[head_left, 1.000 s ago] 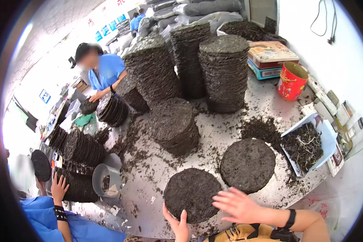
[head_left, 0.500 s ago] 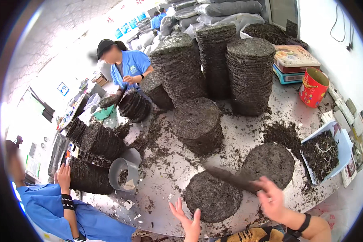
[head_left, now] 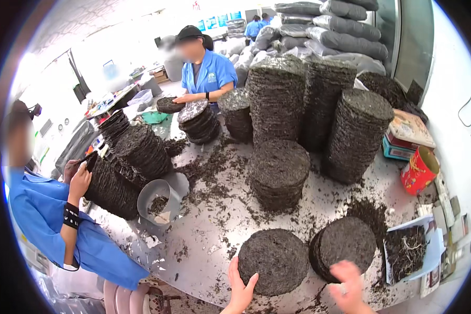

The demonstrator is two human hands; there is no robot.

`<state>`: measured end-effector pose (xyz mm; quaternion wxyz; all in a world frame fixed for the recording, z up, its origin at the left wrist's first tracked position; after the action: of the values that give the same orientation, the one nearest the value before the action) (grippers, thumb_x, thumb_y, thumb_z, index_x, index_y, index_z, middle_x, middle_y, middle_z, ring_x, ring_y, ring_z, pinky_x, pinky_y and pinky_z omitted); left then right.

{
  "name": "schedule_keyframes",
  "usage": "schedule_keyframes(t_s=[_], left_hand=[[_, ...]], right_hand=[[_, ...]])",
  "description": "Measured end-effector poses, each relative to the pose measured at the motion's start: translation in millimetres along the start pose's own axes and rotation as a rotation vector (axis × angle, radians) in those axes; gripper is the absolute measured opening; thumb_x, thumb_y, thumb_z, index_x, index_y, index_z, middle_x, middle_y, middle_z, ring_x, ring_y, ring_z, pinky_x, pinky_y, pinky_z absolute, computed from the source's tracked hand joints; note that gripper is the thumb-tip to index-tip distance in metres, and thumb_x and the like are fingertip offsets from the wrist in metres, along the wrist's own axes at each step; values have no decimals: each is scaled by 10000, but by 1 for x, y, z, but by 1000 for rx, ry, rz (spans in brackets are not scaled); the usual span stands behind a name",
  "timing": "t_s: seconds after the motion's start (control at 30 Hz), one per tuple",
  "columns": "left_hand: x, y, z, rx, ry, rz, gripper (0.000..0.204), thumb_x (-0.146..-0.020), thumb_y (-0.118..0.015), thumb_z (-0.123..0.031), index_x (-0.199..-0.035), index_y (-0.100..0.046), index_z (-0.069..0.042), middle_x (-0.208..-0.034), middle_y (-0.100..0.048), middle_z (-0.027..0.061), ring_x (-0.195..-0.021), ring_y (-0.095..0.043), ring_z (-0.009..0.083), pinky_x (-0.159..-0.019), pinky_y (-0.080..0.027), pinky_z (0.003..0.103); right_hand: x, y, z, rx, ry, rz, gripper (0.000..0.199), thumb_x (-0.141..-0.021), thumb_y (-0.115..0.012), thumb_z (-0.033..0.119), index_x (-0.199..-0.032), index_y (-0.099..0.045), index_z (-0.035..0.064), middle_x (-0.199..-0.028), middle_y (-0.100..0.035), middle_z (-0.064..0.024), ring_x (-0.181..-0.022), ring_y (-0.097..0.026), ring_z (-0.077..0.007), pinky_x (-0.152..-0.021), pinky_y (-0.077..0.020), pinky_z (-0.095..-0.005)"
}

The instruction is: Handling and sorting compressed circular tea cakes on a circular table in a production facility.

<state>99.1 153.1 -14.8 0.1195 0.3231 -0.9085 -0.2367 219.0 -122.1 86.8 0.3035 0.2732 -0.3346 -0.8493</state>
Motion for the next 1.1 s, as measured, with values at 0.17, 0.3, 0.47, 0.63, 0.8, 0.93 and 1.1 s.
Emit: schedule_keyframes(t_s=[0.17,0.3,0.47,0.63,0.8,0.93,1.1], left_hand=[[12,19,15,296,-38,-101,832,-885,-587,-35,-1500,-28,-45,-1526,-138,211,-1407,-173,280,-1133,-168,377],[6,9,22,300,37,-54,554,-1012,-383,-229,-1484,-185,-17,-1521,-211,176,-1400,-216,274,-1143,-156,379],[6,17,38,268,34,-67,523,-1037,-276,-335,-1463,-268,-32,-1511,-272,120,-1404,-226,250,-1150,-157,372],[6,7,59,621,93,-97,607,-1021,-321,-397,-1468,-215,0,-1511,-265,141,-1396,-238,272,-1146,-180,404],[13,3,44,259,96,5,865,-821,-706,-191,-1481,-178,-7,-1494,-221,229,-1395,-201,326,-1144,-159,416],[9,4,32,256,1,-22,807,-871,-627,-74,-1501,-127,-15,-1498,-263,157,-1364,-273,253,-1122,-201,348],[11,3,-17,403,-14,13,773,-935,-594,-283,-1504,-149,-5,-1529,-211,211,-1398,-239,343,-1125,-227,418]], right_hand=[[-40,-99,86,262,400,407,827,-787,-672,421,-1417,-348,-6,-1495,-317,-187,-1415,-258,-304,-1146,-203,-470],[-55,-124,55,384,389,426,747,-788,-698,325,-1373,-392,-26,-1467,-337,-226,-1368,-334,-346,-1113,-295,-448],[-53,-113,58,232,394,446,628,-828,-660,293,-1329,-453,-24,-1454,-358,-236,-1360,-346,-344,-1117,-299,-431],[-55,-84,64,63,345,159,440,-850,-653,207,-1239,-562,23,-1287,-582,-126,-1177,-574,-259,-987,-467,-379],[-25,-11,-14,-472,-515,-281,249,-959,-551,141,-1139,-583,-28,-902,-596,-27,-756,-535,-75,-604,-430,-241],[23,32,-86,-918,-578,-787,395,-994,-523,208,-1246,-503,-96,-1117,-575,-37,-1037,-502,-93,-953,-378,-273],[59,38,-133,-588,-692,-705,540,-923,-610,172,-1403,-385,71,-1405,-426,-117,-1324,-378,-232,-1092,-302,-389]])
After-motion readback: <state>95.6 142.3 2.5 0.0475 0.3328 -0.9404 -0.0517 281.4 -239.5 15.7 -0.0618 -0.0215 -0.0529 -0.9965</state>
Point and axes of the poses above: each hand's wrist, its own x-axis away from the middle knuckle, its own y-axis out of the back of the hand, z = x × y, the point moved 9 cm from there along -x, towards the middle knuckle
